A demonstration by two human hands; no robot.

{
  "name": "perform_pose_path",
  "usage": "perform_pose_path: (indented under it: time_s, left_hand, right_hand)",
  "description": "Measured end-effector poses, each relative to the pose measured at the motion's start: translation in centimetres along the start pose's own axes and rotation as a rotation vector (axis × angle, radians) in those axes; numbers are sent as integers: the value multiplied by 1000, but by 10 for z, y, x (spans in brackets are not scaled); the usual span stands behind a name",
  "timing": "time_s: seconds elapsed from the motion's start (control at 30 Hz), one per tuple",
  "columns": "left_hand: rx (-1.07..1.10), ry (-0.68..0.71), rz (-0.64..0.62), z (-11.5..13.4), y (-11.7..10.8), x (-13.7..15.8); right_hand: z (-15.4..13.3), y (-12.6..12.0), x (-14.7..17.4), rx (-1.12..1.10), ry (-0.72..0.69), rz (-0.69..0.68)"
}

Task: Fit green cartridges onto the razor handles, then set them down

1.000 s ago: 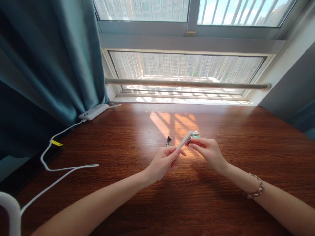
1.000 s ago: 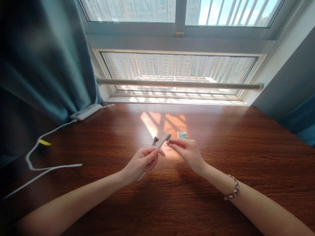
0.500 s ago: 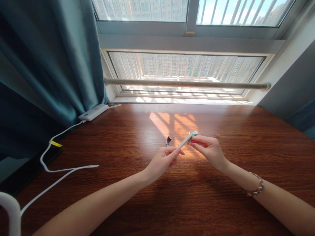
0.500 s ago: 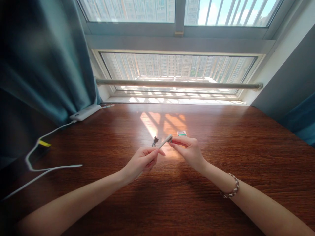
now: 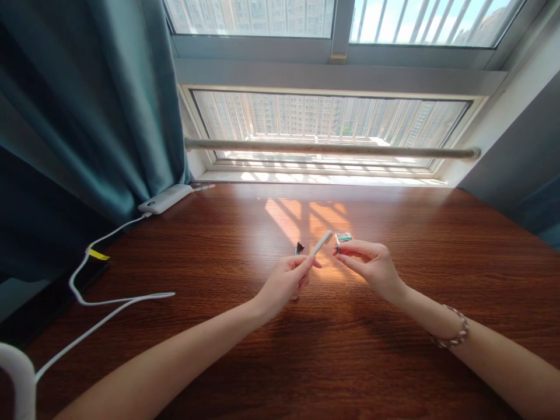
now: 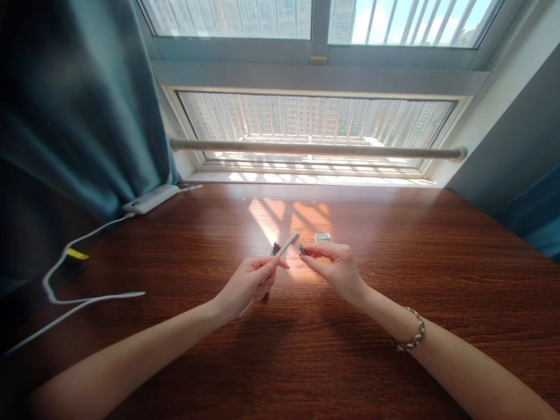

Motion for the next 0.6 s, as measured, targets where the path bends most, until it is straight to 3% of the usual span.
perform_pose_path:
  time_s: [0.27,0.43,0.6]
  left_hand:
    - [-54,-19,-40,-1,3,-1]
    - [39,-15,-22,-2,3,-1]
    - [47,-55,-83,-3,7,0]
  right_hand:
    - [3,1,0,-24,31,1]
    - [4,-1,-1,3,49,32]
    - [9,0,-1,-37,91,33]
Point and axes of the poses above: each hand's wrist, its own x-axis away from the middle knuckle, its own y-axis out of the palm, z = x × y, the point moved 6 cm from there along -x, towards the middle knuckle, and after that the axes turned 11 degrees about -x, right-handed, at the moved point
